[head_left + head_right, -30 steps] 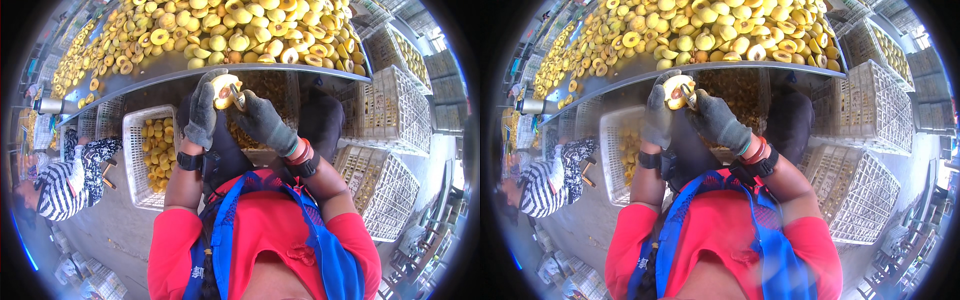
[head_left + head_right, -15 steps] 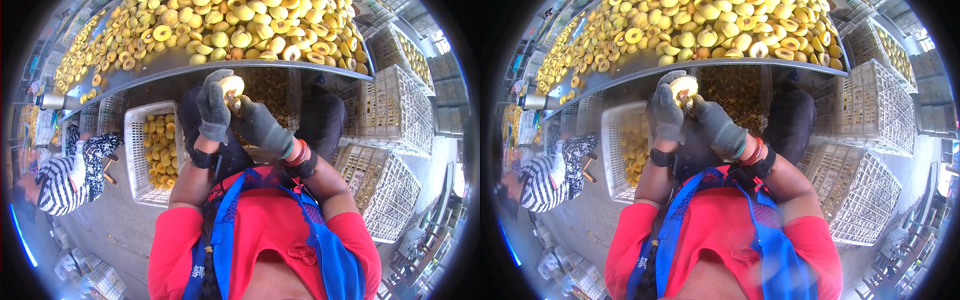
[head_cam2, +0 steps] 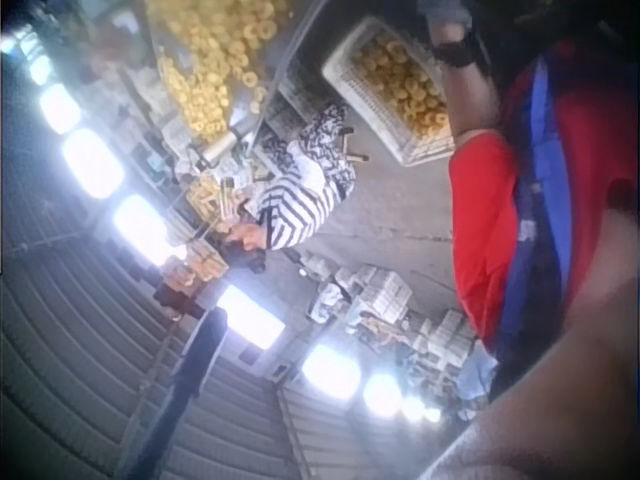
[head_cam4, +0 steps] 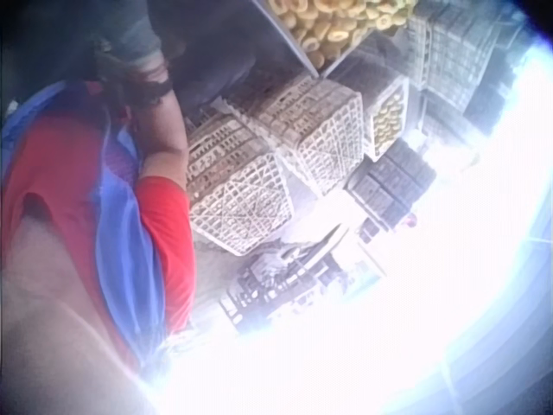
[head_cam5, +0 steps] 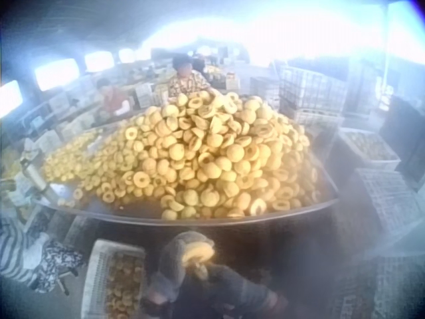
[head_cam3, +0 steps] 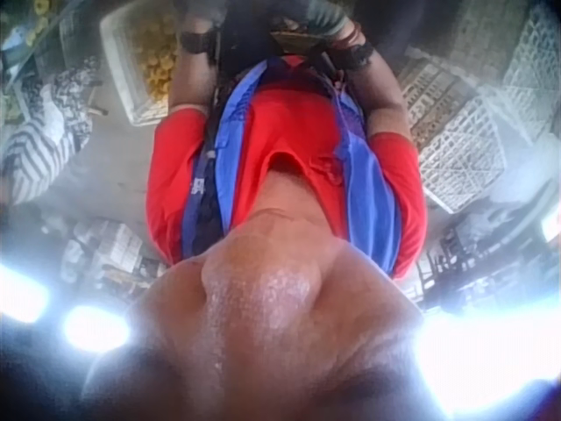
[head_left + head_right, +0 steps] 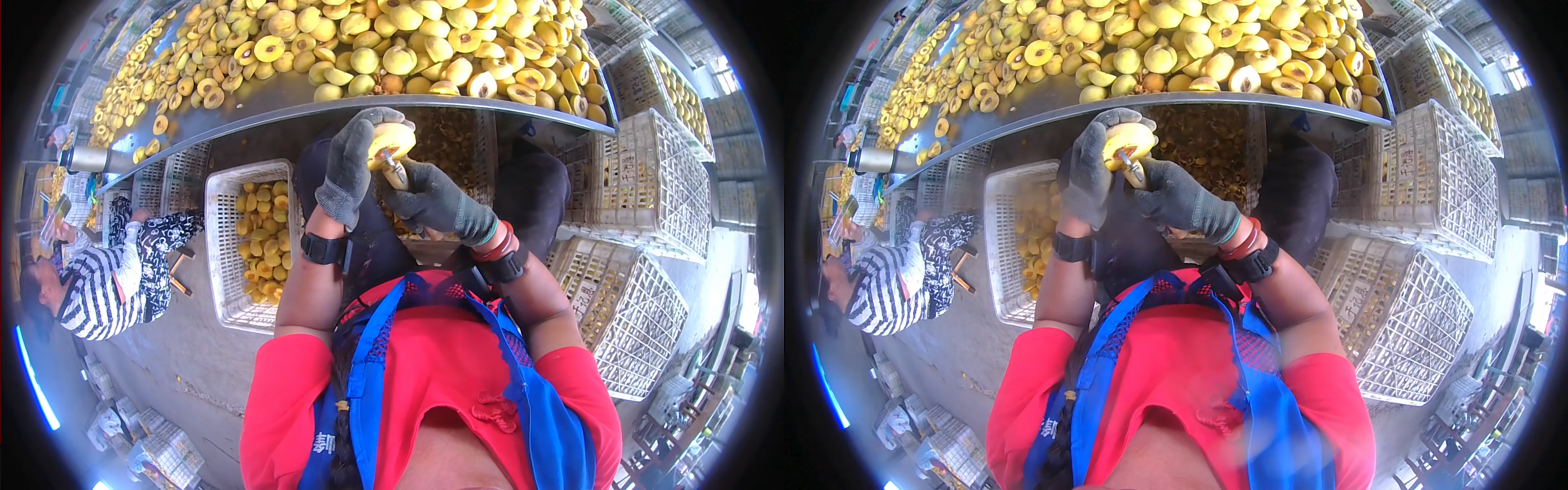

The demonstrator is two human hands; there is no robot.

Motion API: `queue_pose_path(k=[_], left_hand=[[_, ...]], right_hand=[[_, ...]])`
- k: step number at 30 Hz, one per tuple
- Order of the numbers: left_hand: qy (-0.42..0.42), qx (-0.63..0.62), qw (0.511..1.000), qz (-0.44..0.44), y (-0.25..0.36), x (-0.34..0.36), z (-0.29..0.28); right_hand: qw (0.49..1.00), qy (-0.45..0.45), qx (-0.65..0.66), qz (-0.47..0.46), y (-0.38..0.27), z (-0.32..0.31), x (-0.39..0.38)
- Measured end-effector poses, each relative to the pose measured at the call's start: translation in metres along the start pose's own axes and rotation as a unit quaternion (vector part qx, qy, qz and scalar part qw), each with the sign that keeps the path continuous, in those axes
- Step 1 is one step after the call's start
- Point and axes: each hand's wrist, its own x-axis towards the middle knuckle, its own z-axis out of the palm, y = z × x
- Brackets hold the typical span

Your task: The person picks up a peach from a pile, removes the pit using a tool, and drops the peach into a basket. This process is repeated for several peaches before the person pulls more peaches closer to the workspace.

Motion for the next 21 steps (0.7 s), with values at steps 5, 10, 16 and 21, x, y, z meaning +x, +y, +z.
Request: queue_pose_path(k=[5,10,16,21], left_hand=[[-0.010,-0.064,0.993,-0.095,0.017,-0.005,0.002],[-0.057,-0.054,0.997,-0.014,0.012,-0.007,-0.003],[-0.034,-0.040,0.996,-0.073,0.015,-0.004,0.005],[0.070,-0.213,0.955,-0.196,0.007,-0.004,0.014]], right_hand=[[0.996,-0.057,0.053,0.051,0.007,-0.004,-0.003],[0.981,-0.132,0.110,0.090,0.005,-0.003,-0.008],[0.992,-0.099,0.029,0.076,0.000,-0.009,-0.008],[0.977,-0.033,-0.153,-0.143,0.014,-0.008,-0.001]])
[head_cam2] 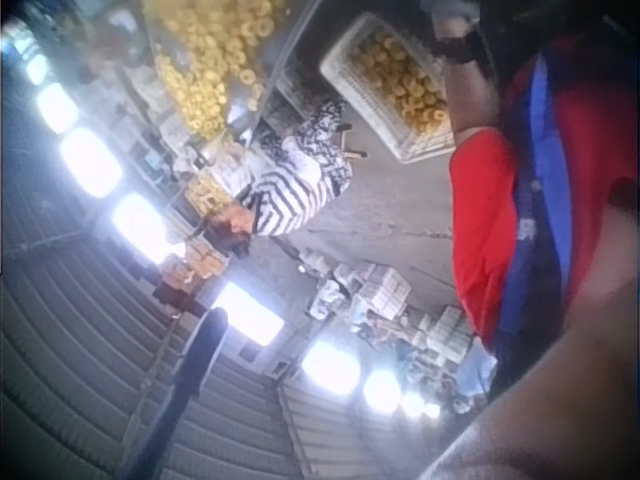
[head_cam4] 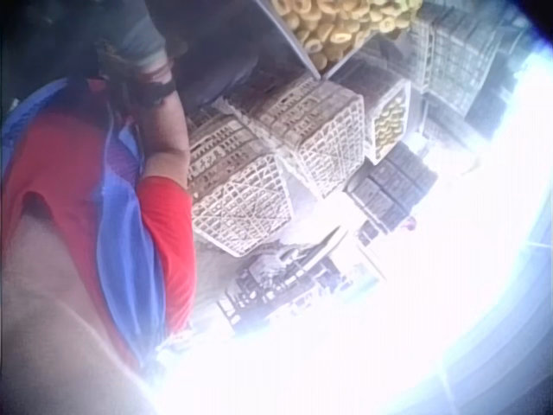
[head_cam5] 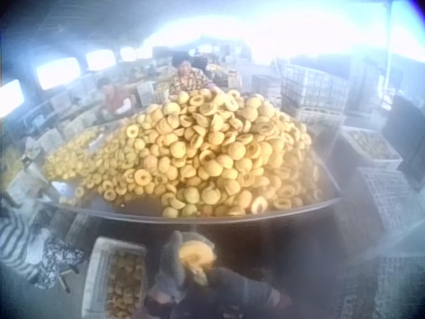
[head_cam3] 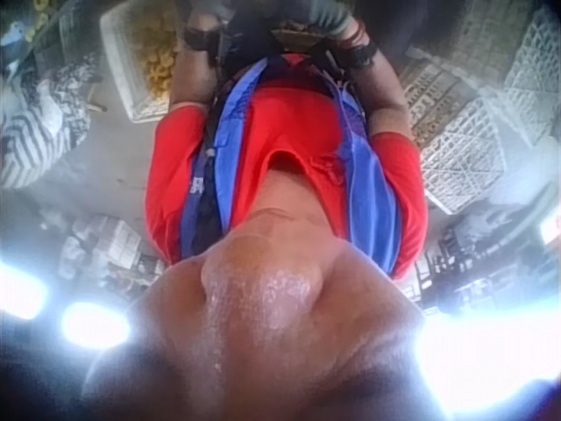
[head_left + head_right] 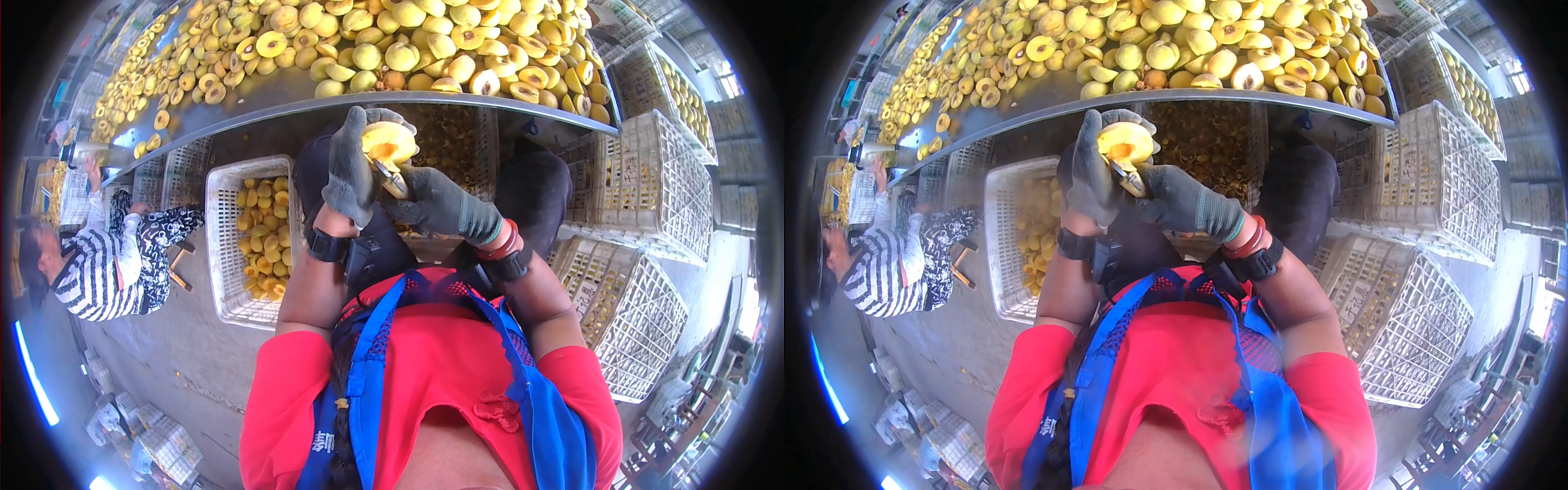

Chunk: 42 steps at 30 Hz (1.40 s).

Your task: The person picks up a peach from a pile, removes the pit using a tool, and drops the peach into a basket. This process is repeated for several peaches before the person pulls more peaches closer to the workspace.

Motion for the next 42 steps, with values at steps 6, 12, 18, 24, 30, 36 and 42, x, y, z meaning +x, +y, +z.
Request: queue_pose_path(k=[6,12,18,24,30,36,42], left_hand=[[0.021,-0.030,0.999,0.020,0.005,0.001,-0.041],[0.042,0.051,0.993,0.094,0.009,0.000,-0.056],[0.074,-0.114,0.990,-0.027,0.002,-0.009,-0.042],[0.056,0.143,0.982,0.112,-0.014,-0.016,-0.012],[0.080,0.221,0.960,0.152,-0.035,-0.017,-0.025],[0.206,0.433,0.856,0.193,-0.012,-0.039,-0.120],[0.249,0.670,0.699,0.004,0.006,-0.039,-0.251]], right_hand=[[0.975,0.081,-0.206,-0.007,-0.020,0.004,-0.012],[0.888,-0.017,-0.455,0.067,0.020,-0.019,-0.007],[0.950,0.186,-0.245,-0.063,-0.020,0.011,0.020],[0.915,0.281,-0.270,-0.101,-0.014,0.022,0.037],[0.931,0.328,-0.149,-0.054,-0.006,0.020,0.039],[0.948,0.185,-0.260,0.006,0.025,-0.017,0.013],[0.893,-0.039,-0.433,0.117,0.055,-0.035,-0.002]])
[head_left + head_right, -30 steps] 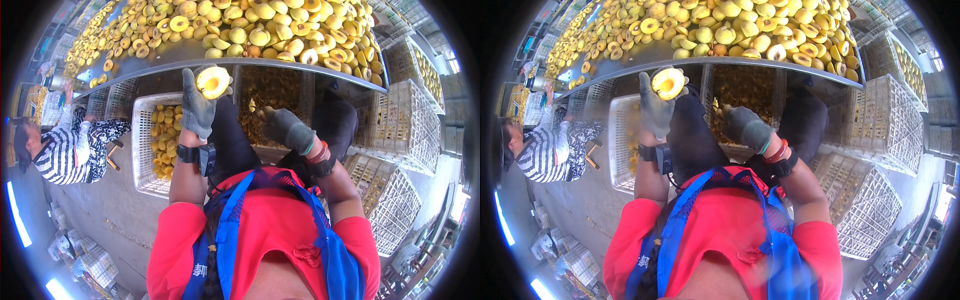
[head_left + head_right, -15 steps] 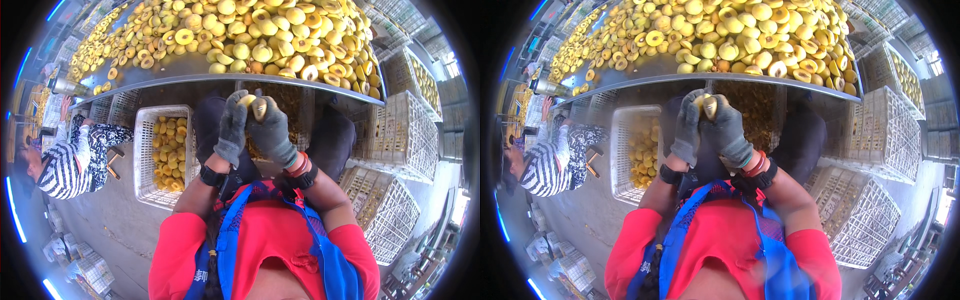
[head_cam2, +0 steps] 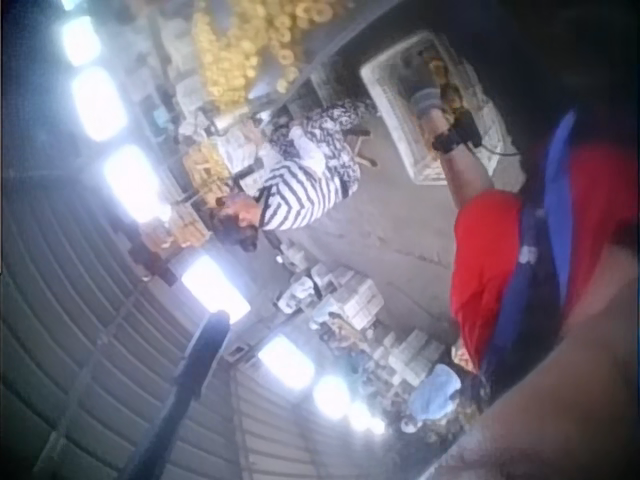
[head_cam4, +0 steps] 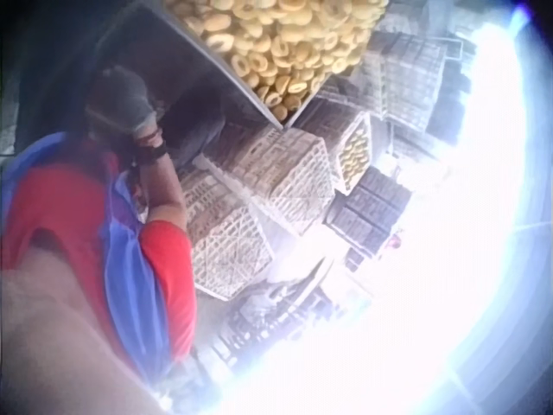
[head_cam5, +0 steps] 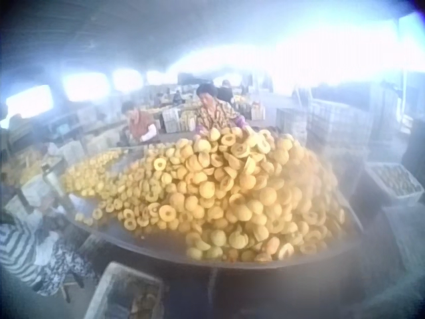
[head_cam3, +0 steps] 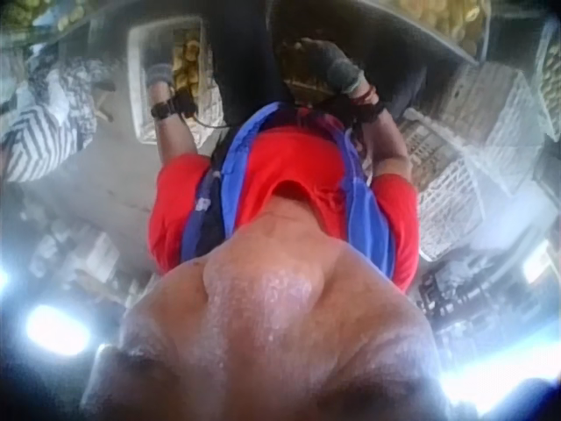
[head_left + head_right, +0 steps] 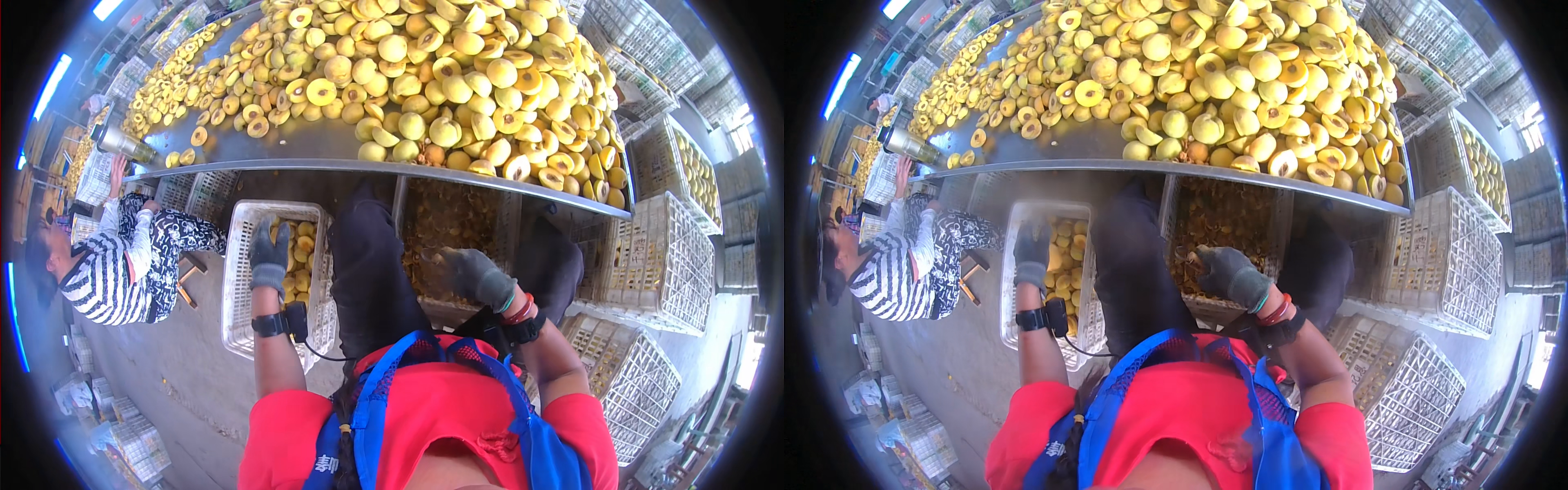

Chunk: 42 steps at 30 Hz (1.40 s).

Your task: The person picks up a peach from a pile, removes the pit using a tool, and drops the peach into a basket. This process is repeated for several peaches before the person pulls more peaches closer to the workspace.

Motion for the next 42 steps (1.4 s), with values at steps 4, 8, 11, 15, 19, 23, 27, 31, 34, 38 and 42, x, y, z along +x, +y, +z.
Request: queue_pose_path(k=[4,8,11,15,19,23,27,31,34,38,42], left_hand=[[0.072,-0.075,0.982,0.160,0.037,0.086,0.020],[0.062,-0.041,0.982,0.171,0.071,0.188,0.057],[0.067,-0.018,0.978,0.197,0.056,0.263,0.098],[0.010,0.001,0.993,0.120,0.070,0.314,0.127],[-0.033,0.023,0.999,0.010,0.064,0.333,0.145],[-0.033,-0.210,0.976,0.044,0.070,0.304,0.154],[-0.165,-0.342,0.925,-0.010,0.116,0.240,0.149],[-0.220,-0.469,0.855,0.036,0.146,0.170,0.091],[-0.278,-0.654,0.701,-0.063,0.150,0.125,0.070],[-0.250,-0.668,0.701,-0.014,0.170,0.075,0.059],[-0.158,-0.656,0.735,0.067,0.189,0.033,0.049]], right_hand=[[0.997,0.061,0.024,-0.044,0.024,0.019,0.024],[0.993,0.092,0.029,-0.064,0.009,0.011,0.031],[0.994,0.087,0.061,-0.010,-0.007,0.001,0.029],[0.991,0.082,0.100,0.032,-0.001,-0.005,0.029],[0.987,0.068,0.120,0.088,0.001,-0.005,0.034],[0.986,0.094,0.125,0.056,0.003,0.003,0.043],[0.987,0.097,0.124,0.037,0.001,0.008,0.051],[0.986,0.120,0.097,0.070,-0.023,-0.006,0.057],[0.980,0.140,0.134,0.047,-0.044,-0.026,0.058],[0.971,0.182,0.157,0.007,-0.070,-0.045,0.053],[0.967,0.221,0.127,-0.014,-0.077,-0.047,0.049]])
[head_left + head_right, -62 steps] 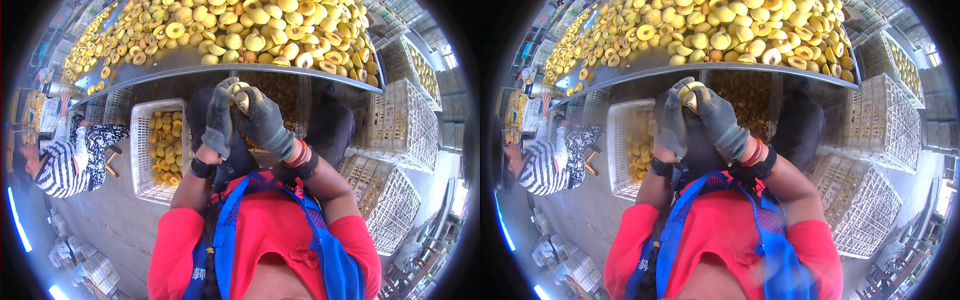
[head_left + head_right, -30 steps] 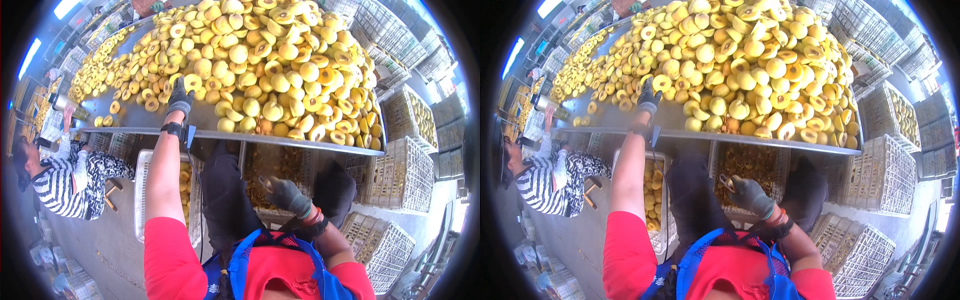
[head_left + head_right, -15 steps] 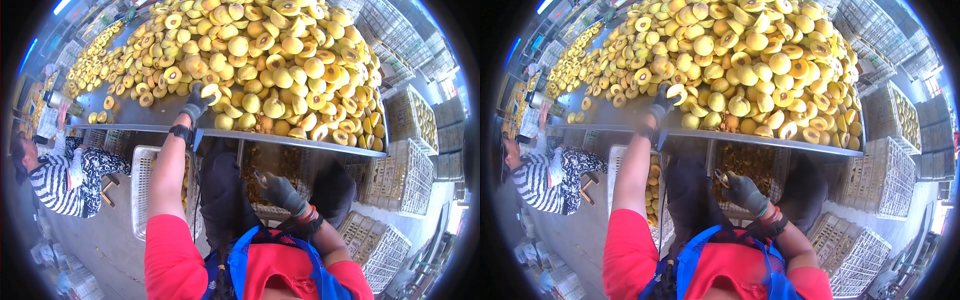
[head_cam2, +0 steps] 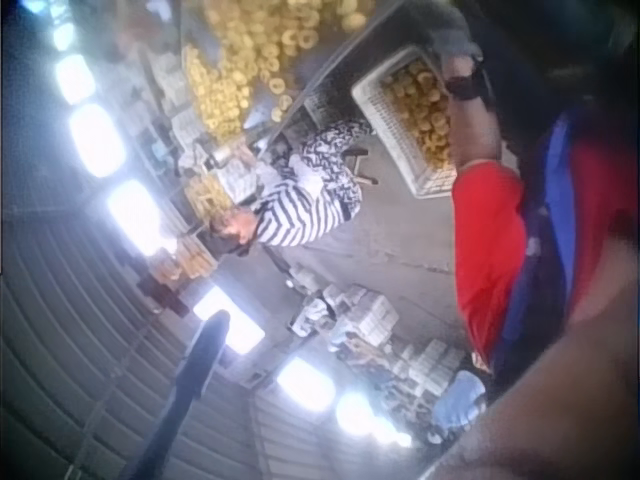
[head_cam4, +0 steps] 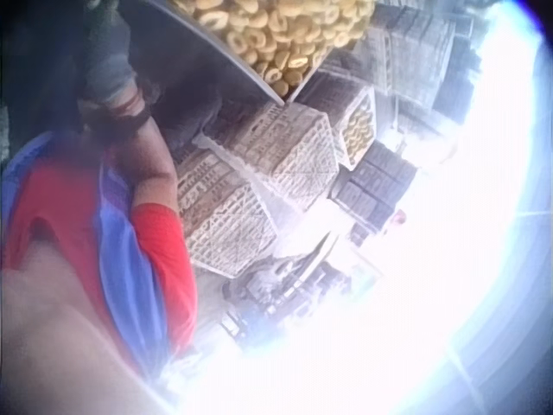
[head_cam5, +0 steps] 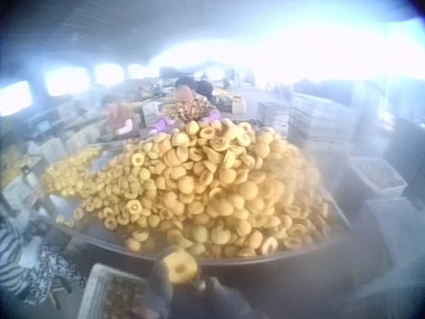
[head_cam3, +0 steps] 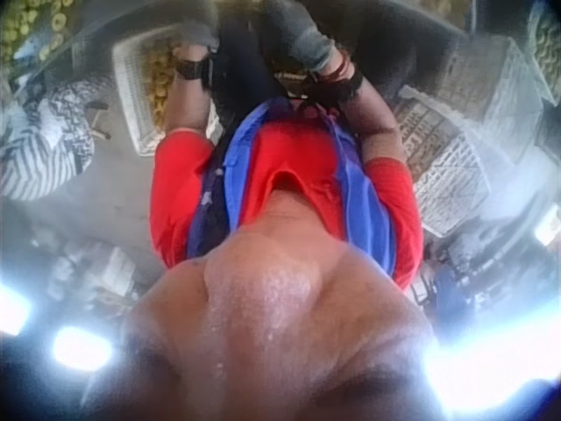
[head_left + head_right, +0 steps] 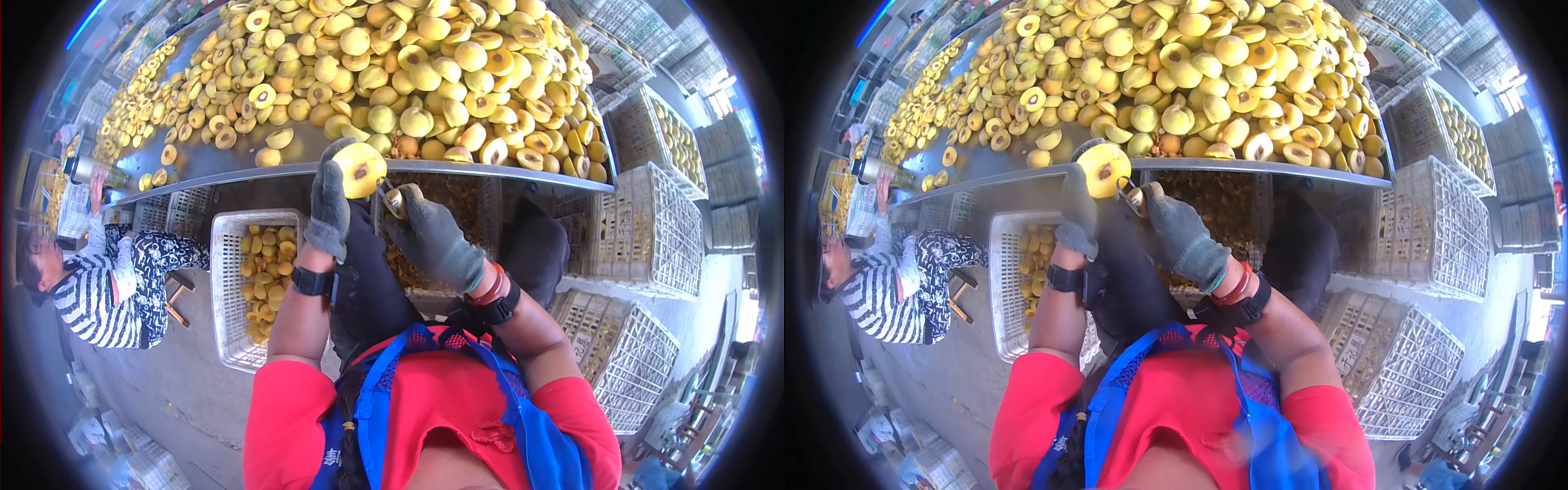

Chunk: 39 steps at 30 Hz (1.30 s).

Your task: The person picks up a peach from a pile, removes the pit using a tool, and drops the peach into a basket. This process is repeated for several peaches before the person pulls more peaches closer to the workspace.

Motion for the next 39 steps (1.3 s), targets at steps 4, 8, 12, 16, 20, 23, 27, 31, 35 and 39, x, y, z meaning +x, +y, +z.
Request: queue_pose_path(k=[4,8,12,16,20,23,27,31,35,39], left_hand=[[0.013,0.108,0.987,0.116,0.013,-0.028,0.028],[0.012,0.167,0.968,0.188,0.024,-0.043,0.049],[0.057,0.182,0.951,0.241,0.022,-0.051,0.065],[0.058,0.203,0.933,0.293,0.014,-0.049,0.065],[0.056,0.282,0.914,0.285,0.020,-0.052,0.065],[0.055,0.316,0.896,0.306,0.020,-0.050,0.060],[0.032,0.276,0.921,0.274,0.022,-0.048,0.060],[0.002,0.204,0.959,0.197,0.016,-0.046,0.058],[0.034,0.182,0.964,0.193,0.013,-0.053,0.059],[0.006,0.182,0.955,0.232,0.011,-0.044,0.055]], right_hand=[[0.999,0.031,0.002,0.004,-0.008,-0.003,-0.010],[0.998,0.055,0.001,0.004,-0.010,-0.003,-0.020],[0.997,0.065,0.029,-0.026,-0.012,-0.004,-0.023],[0.994,0.060,0.088,-0.018,-0.012,-0.002,-0.024],[0.968,0.005,0.251,-0.011,-0.008,-0.005,-0.026],[0.983,-0.041,0.170,0.051,-0.016,-0.011,-0.026],[0.989,-0.012,0.145,-0.013,-0.009,-0.007,-0.029],[0.975,0.063,0.167,-0.129,0.003,0.002,-0.031],[0.970,-0.099,0.211,0.069,-0.017,-0.020,-0.035],[0.906,-0.173,0.362,0.134,-0.008,-0.014,-0.035]])
